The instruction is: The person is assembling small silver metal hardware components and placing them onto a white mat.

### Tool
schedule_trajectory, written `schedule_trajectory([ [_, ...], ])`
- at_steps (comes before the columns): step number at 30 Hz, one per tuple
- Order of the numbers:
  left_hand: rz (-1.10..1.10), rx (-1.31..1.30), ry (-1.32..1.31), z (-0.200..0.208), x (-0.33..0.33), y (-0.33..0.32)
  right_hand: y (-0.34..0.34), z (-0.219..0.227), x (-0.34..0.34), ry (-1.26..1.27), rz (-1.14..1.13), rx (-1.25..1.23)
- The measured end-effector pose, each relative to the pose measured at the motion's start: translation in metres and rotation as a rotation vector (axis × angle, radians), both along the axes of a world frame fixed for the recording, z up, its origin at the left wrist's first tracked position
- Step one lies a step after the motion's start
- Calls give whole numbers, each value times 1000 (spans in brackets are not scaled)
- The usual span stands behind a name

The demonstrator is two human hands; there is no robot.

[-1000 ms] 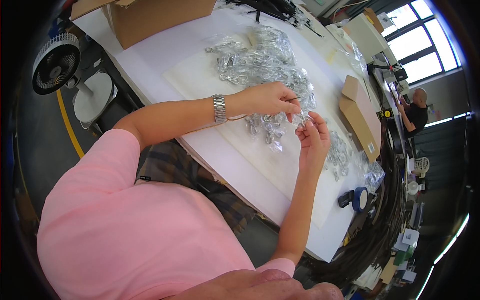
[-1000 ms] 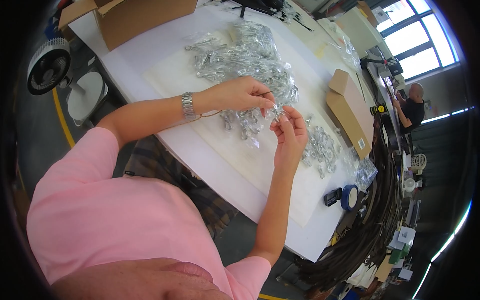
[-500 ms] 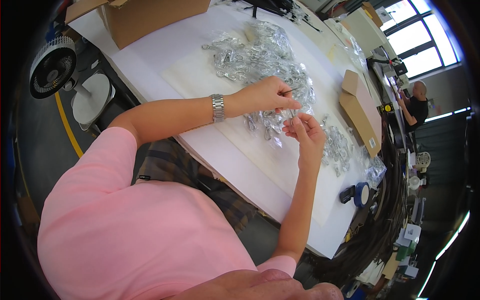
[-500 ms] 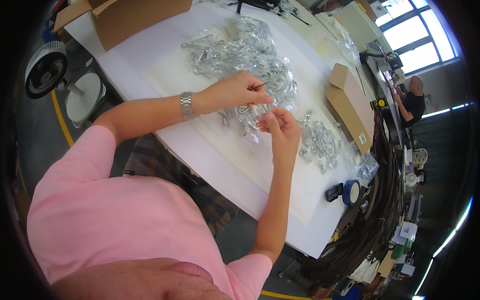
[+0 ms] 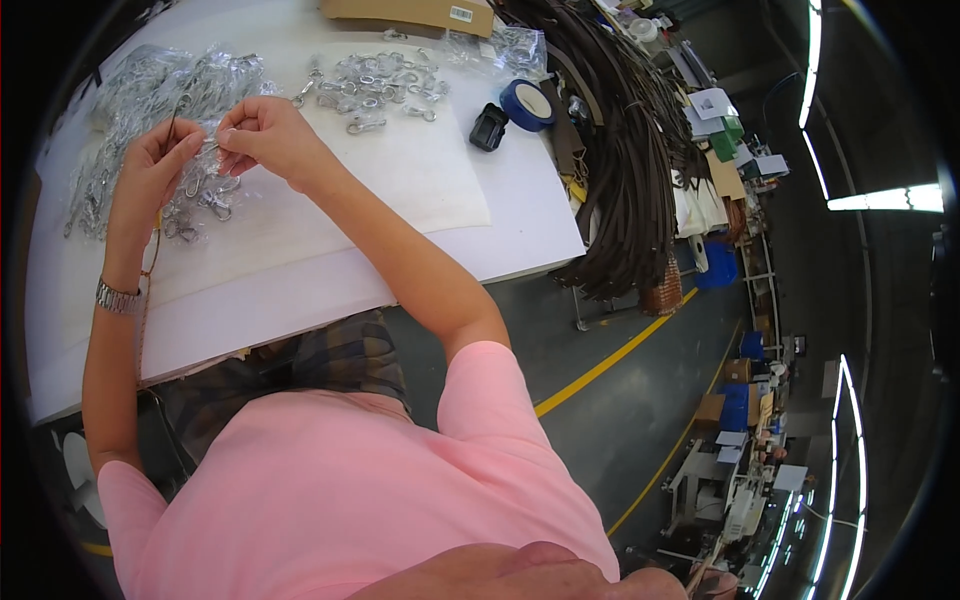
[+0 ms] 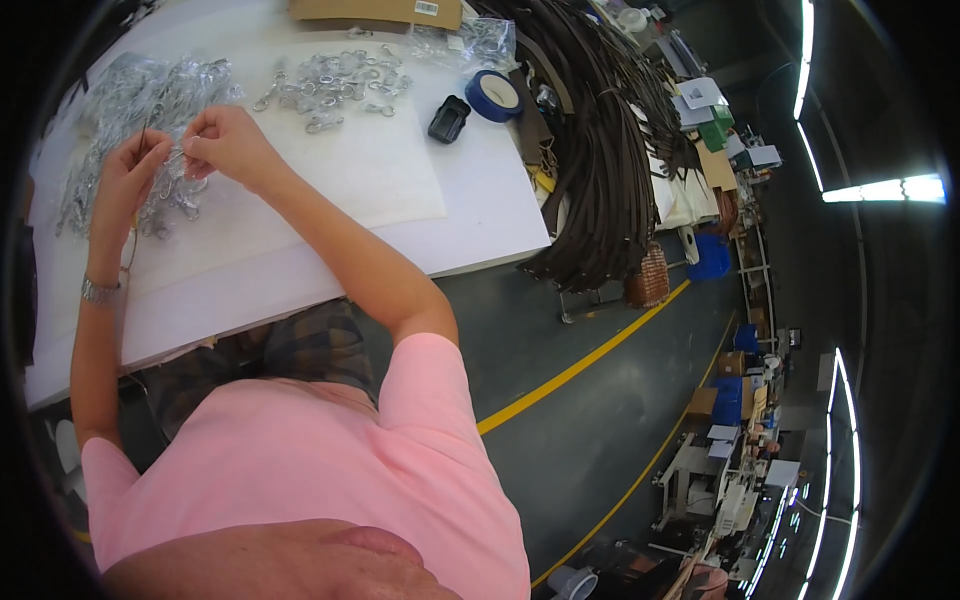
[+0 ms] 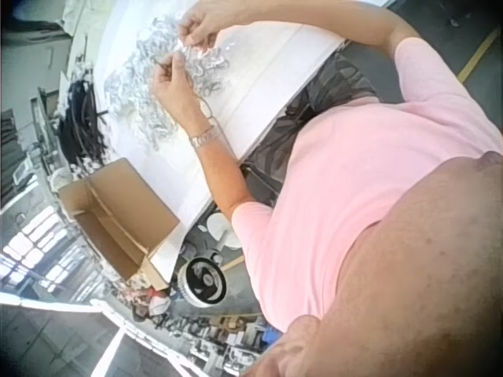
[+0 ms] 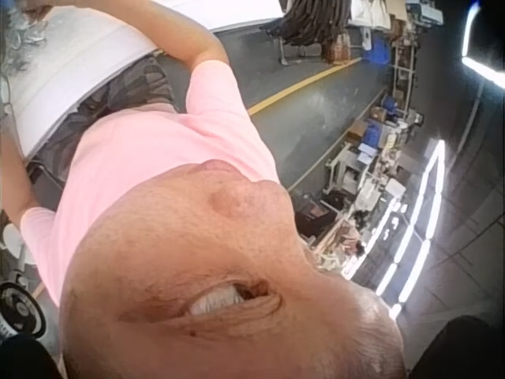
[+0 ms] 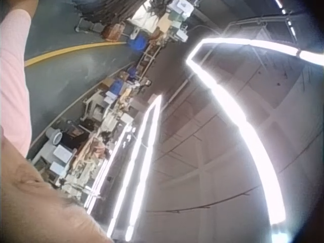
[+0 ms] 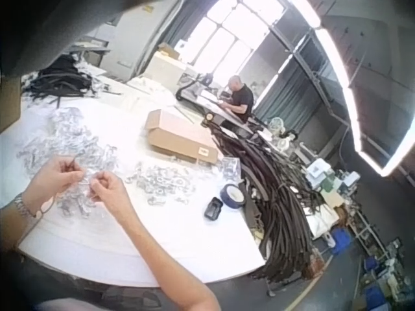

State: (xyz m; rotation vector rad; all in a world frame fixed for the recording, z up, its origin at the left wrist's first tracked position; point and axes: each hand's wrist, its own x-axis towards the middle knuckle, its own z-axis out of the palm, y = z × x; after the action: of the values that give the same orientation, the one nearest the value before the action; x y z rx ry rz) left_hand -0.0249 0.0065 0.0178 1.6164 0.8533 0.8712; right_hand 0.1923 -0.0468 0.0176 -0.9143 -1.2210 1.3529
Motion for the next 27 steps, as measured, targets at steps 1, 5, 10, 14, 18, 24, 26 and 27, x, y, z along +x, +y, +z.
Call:
schedule_trajectory([
  [1, -5, 33, 59, -3, 2, 2, -2, 0, 2, -15, 6, -1],
  [5, 18, -4, 29, 4, 11, -13, -6, -2, 6, 11, -29, 34],
  [10, -4, -21, 72, -3, 3, -7, -9, 2, 4, 10, -46, -10],
  [14, 30, 271, 34, -8, 11, -5, -7, 1, 9, -6, 9, -41],
  [18, 83, 419, 295, 17, 8, -24, -2, -2, 2, -24, 75, -73],
  [24, 83, 149, 44, 15, 8, -30, -12, 12, 0, -148, -100, -20],
  [26, 88, 33, -38, 15, 24, -31, -18, 11, 13, -160, -152, -66],
  [27, 56, -30, -100, 15, 20, -33, -19, 11, 10, -128, -145, -64],
])
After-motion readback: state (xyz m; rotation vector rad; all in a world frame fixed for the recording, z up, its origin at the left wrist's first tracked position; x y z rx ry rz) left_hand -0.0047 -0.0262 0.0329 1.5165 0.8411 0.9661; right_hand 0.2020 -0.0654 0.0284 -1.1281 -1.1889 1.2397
